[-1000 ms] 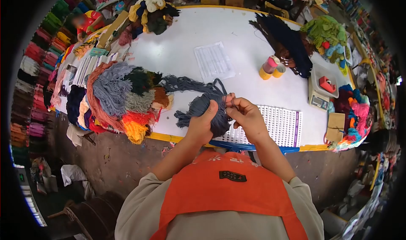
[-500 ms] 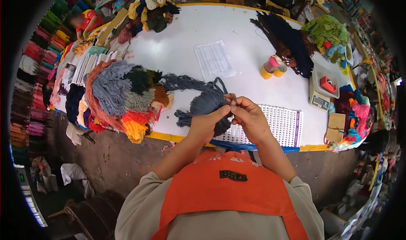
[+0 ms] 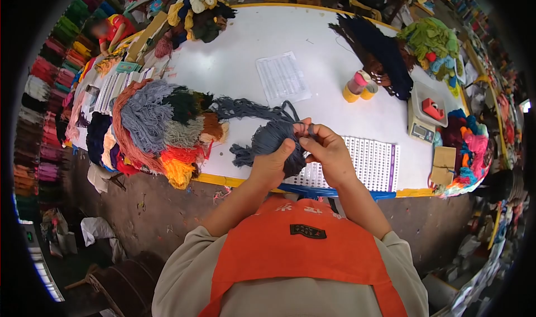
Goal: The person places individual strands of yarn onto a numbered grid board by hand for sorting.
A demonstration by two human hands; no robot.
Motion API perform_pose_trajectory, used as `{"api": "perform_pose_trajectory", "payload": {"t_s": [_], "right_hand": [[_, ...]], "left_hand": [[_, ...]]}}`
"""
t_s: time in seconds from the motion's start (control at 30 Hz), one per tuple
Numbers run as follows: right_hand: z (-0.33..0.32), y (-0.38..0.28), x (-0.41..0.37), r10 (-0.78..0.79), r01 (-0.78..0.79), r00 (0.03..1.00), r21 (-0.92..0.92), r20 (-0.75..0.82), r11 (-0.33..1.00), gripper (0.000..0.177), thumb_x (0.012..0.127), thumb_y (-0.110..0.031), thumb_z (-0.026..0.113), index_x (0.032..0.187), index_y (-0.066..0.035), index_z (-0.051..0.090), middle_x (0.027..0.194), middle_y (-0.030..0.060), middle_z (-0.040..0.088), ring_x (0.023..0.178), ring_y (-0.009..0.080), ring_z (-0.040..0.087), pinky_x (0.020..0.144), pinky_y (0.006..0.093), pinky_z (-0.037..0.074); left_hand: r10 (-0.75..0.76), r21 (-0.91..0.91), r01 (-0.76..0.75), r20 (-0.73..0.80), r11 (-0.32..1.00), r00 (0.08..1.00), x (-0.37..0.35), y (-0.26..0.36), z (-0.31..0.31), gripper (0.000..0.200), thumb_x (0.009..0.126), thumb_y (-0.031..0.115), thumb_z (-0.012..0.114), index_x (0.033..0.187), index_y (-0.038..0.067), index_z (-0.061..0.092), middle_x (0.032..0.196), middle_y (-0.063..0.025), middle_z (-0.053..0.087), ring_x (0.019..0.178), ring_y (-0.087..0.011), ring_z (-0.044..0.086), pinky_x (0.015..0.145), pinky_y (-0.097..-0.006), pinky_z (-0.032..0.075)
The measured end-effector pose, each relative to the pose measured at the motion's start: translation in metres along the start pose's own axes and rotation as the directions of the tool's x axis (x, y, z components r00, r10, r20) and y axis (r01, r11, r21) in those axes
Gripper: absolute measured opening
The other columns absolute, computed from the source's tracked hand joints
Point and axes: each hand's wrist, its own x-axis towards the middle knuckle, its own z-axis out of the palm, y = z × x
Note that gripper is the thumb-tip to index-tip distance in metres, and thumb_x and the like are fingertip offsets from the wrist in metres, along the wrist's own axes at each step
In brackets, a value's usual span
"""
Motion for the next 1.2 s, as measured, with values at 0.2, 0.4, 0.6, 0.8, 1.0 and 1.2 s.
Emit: {"api": "perform_pose_trajectory", "payload": {"t_s": [0.2, 0.4, 0.6, 0.8, 1.0, 1.2], "right_hand": [[-0.003, 0.007, 0.001, -0.031, 0.032, 0.999, -0.047, 0.016, 0.998, 0.012, 0.090, -0.013, 0.066, 0.100, -0.007, 0.068, 0.104, -0.0022, 0.069, 0.081, 0.0015, 0.057, 0.059, 0.0180, 0.044], [-0.004, 0.002, -0.001, 0.090, -0.087, 0.996, 0.157, -0.010, 0.984, 0.013, 0.091, -0.016, 0.066, 0.100, -0.007, 0.068, 0.104, -0.0021, 0.069, 0.079, 0.0019, 0.057, 0.058, 0.0178, 0.044], [-0.006, 0.015, 0.001, -0.073, 0.076, 0.997, -0.123, 0.025, 0.990, 0.011, 0.092, -0.016, 0.065, 0.099, -0.008, 0.067, 0.085, -0.0039, 0.063, 0.070, 0.0028, 0.053, 0.058, 0.0188, 0.045], [-0.002, 0.008, -0.003, -0.062, 0.062, 0.998, -0.091, -0.006, 0.994, 0.014, 0.093, -0.017, 0.062, 0.102, -0.007, 0.066, 0.086, -0.0038, 0.062, 0.067, 0.0034, 0.052, 0.058, 0.0203, 0.045], [-0.013, 0.004, -0.003, 0.038, -0.051, 0.998, 0.244, 0.059, 0.969, 0.015, 0.096, -0.014, 0.055, 0.105, -0.003, 0.058, 0.088, 0.0027, 0.064, 0.059, 0.0047, 0.046, 0.056, 0.0215, 0.045], [-0.007, 0.002, -0.008, -0.021, 0.029, 0.998, -0.152, 0.053, 0.988, 0.013, 0.090, -0.011, 0.065, 0.101, -0.003, 0.064, 0.083, -0.0013, 0.060, 0.066, 0.0040, 0.051, 0.056, 0.0203, 0.046]], "left_hand": [[-0.076, 0.007, 0.076, -0.015, 0.997, 0.997, 0.000, -0.007, -0.002, 0.070, 0.093, 0.052, 0.056, 0.135, -0.004, 0.045, 0.136, -0.0119, 0.051, 0.116, -0.0188, 0.054, 0.097, -0.0334, 0.046], [-0.130, -0.066, 0.128, -0.017, 0.990, 0.991, 0.000, -0.001, 0.003, 0.075, 0.097, 0.057, 0.042, 0.138, -0.005, 0.039, 0.133, -0.0112, 0.051, 0.111, -0.0169, 0.055, 0.094, -0.0309, 0.046], [-0.112, -0.082, 0.113, 0.019, 0.990, 0.993, -0.001, 0.002, 0.008, 0.060, 0.100, 0.043, 0.049, 0.136, -0.004, 0.046, 0.123, -0.0096, 0.057, 0.110, -0.0156, 0.056, 0.093, -0.0307, 0.048], [-0.106, -0.026, 0.103, -0.138, 0.994, 0.985, -0.003, -0.001, 0.010, 0.046, 0.101, 0.034, 0.051, 0.128, -0.003, 0.053, 0.118, -0.0105, 0.060, 0.106, -0.0172, 0.058, 0.091, -0.0317, 0.049], [-0.063, -0.160, 0.064, 0.013, 0.985, 0.998, -0.003, 0.001, -0.002, 0.045, 0.102, 0.035, 0.047, 0.123, -0.004, 0.057, 0.116, -0.0120, 0.062, 0.105, -0.0174, 0.059, 0.093, -0.0317, 0.047], [-0.115, -0.086, 0.114, -0.016, 0.990, 0.993, -0.005, 0.005, 0.008, 0.059, 0.102, 0.043, 0.045, 0.134, -0.006, 0.049, 0.121, -0.0099, 0.059, 0.108, -0.0149, 0.056, 0.093, -0.0299, 0.046]]}}
